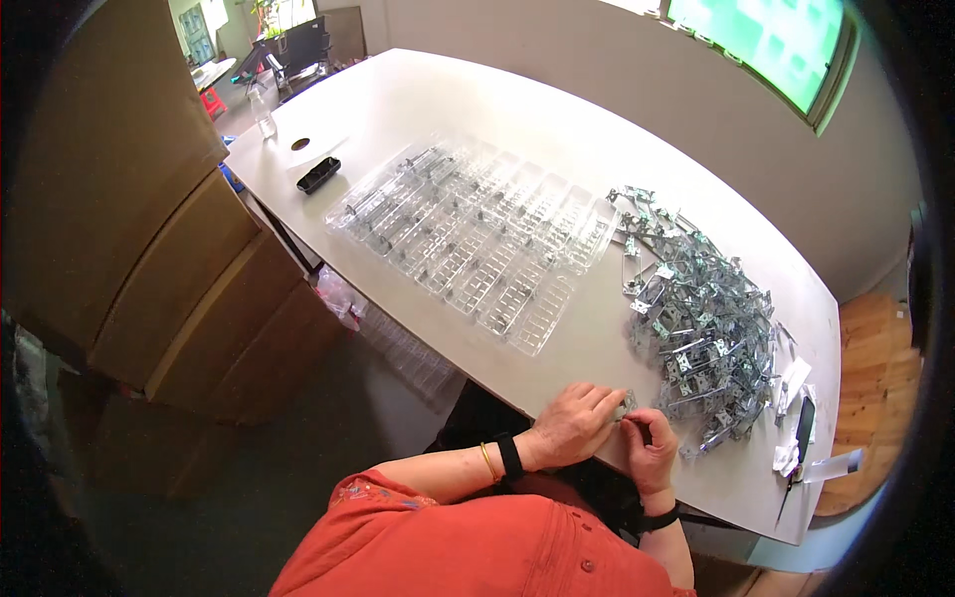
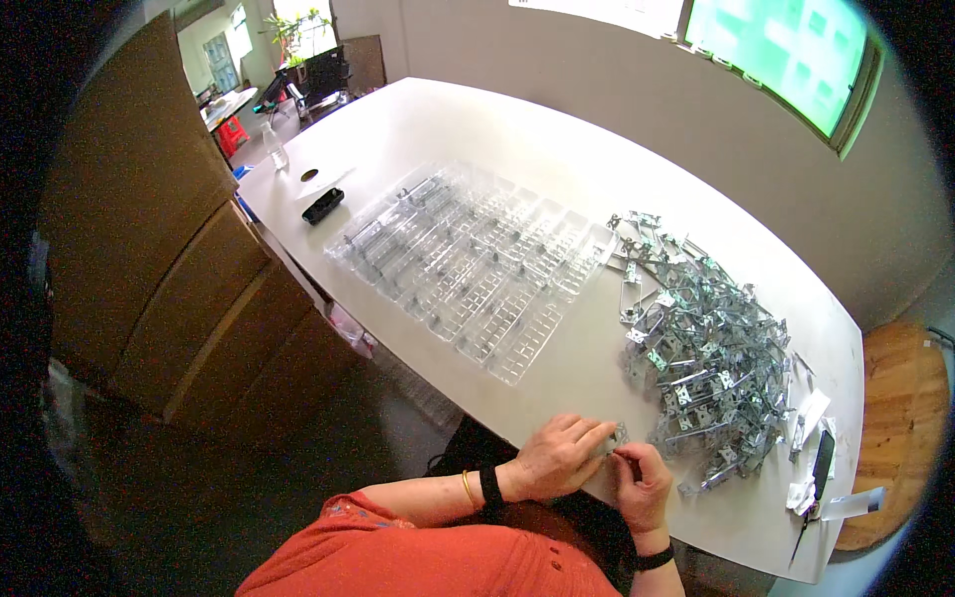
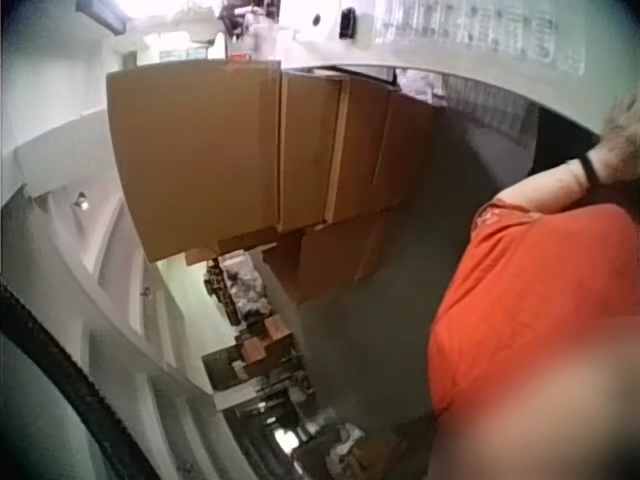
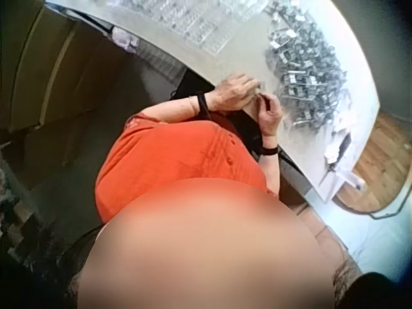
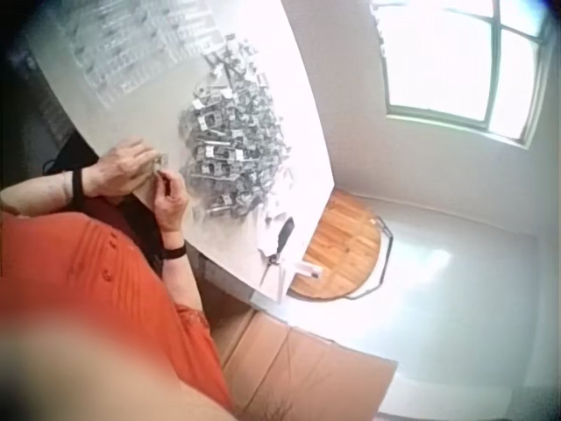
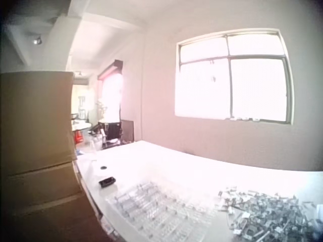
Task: The person sits at a white table and assembles small electronic components, likely LED modules, by hand. They pick up individual parts from a large pile on the right, fit them together, and place the finished units into a clear plastic tray on the left. The process is repetitive, involving picking, aligning, and placing components one by one.
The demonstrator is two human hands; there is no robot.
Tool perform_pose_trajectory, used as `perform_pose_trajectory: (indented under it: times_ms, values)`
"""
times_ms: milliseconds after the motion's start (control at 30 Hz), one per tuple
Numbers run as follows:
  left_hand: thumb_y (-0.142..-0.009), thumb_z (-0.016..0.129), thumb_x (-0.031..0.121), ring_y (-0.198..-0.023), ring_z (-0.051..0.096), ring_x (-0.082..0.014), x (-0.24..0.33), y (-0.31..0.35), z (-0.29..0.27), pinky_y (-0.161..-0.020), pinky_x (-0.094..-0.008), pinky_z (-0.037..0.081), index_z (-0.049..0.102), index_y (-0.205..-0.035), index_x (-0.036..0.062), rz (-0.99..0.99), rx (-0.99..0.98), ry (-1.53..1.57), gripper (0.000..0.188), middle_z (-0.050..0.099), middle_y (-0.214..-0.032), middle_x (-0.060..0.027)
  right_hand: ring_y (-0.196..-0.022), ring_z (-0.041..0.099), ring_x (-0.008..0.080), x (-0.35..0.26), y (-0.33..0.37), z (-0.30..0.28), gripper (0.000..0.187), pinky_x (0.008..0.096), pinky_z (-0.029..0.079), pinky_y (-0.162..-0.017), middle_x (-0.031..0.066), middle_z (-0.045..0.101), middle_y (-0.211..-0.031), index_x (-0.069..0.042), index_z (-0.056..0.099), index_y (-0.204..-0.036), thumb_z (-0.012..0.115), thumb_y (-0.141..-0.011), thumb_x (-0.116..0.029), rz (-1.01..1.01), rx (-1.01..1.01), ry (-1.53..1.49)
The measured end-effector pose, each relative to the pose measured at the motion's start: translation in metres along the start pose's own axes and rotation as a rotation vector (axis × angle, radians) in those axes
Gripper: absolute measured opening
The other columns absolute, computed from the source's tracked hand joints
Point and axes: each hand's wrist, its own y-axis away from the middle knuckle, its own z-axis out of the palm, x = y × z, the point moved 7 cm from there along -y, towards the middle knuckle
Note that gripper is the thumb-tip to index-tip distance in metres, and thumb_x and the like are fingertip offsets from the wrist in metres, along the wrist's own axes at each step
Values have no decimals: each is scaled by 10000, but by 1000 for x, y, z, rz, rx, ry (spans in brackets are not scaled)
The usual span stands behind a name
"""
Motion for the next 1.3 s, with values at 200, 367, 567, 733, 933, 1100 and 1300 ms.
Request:
perform_pose_trajectory:
  times_ms: [200, 367, 567, 733, 933, 1100, 1300]
  values:
    - [-929, 791, 155, -1122, 671, -378, -1, 0, -1, -994, -469, 545, 619, -1447, 9, 2, -1, 15, 565, 713, -1254, -175, -802, 699, 219, -2, 0, 2, 177, 329, 565, -741, 107, 732, -957, -45, 731, -1070, 800, -940, 54, -32, -21, 29]
    - [-924, 803, 150, -1135, 677, -390, -4, 1, 1, -1002, -476, 550, 613, -1447, 7, -37, 8, 16, 574, 717, -1242, -186, -799, 712, 219, -3, -1, 3, 174, 332, 567, -731, 106, 745, -950, -45, 746, -1077, 814, -940, 39, -32, -22, 19]
    - [-911, 809, 123, -1129, 682, -408, -1, 0, -2, -974, -485, 568, 618, -1434, 25, -60, 16, 62, 566, 715, -1231, -192, -784, 722, 227, -6, 1, -2, 164, 333, 566, -715, 114, 753, -942, -52, 758, -1086, 813, -952, 24, -59, 9, 25]
    - [-902, 814, 112, -1087, 692, -417, -6, -4, -6, -949, -487, 578, 665, -1395, 41, -120, 6, 117, 520, 715, -1168, -198, -810, 715, 155, 7, 3, -9, 81, 302, 568, -739, 71, 740, -928, -55, 740, -1103, 769, -1031, -31, 62, 90, -42]
    - [-861, 846, 89, -1001, 692, -389, -7, -6, -10, -880, -470, 581, 700, -1354, 14, -105, 7, 158, 520, 728, -1143, -198, -884, 732, 104, 16, 5, -14, 94, 260, 580, -807, 36, 772, -1031, -34, 705, -1193, 712, -1104, -63, 207, 170, -221]
    - [-826, 864, 75, -974, 694, -363, -5, -11, -8, -857, -453, 582, 734, -1326, 32, -83, -52, 140, 518, 733, -1123, -175, -899, 730, 98, 15, 3, -12, 116, 258, 585, -819, 29, 769, -1108, -41, 694, -1227, 694, -1111, -47, 224, 185, -269]
    - [-809, 877, 88, -952, 689, -341, -8, -12, -5, -849, -448, 571, 747, -1332, 55, -78, -96, 133, 540, 727, -1094, -157, -842, 701, 110, 17, -6, -8, 123, 265, 579, -780, 40, 749, -1108, -35, 678, -1230, 683, -1108, -25, 168, 189, -236]
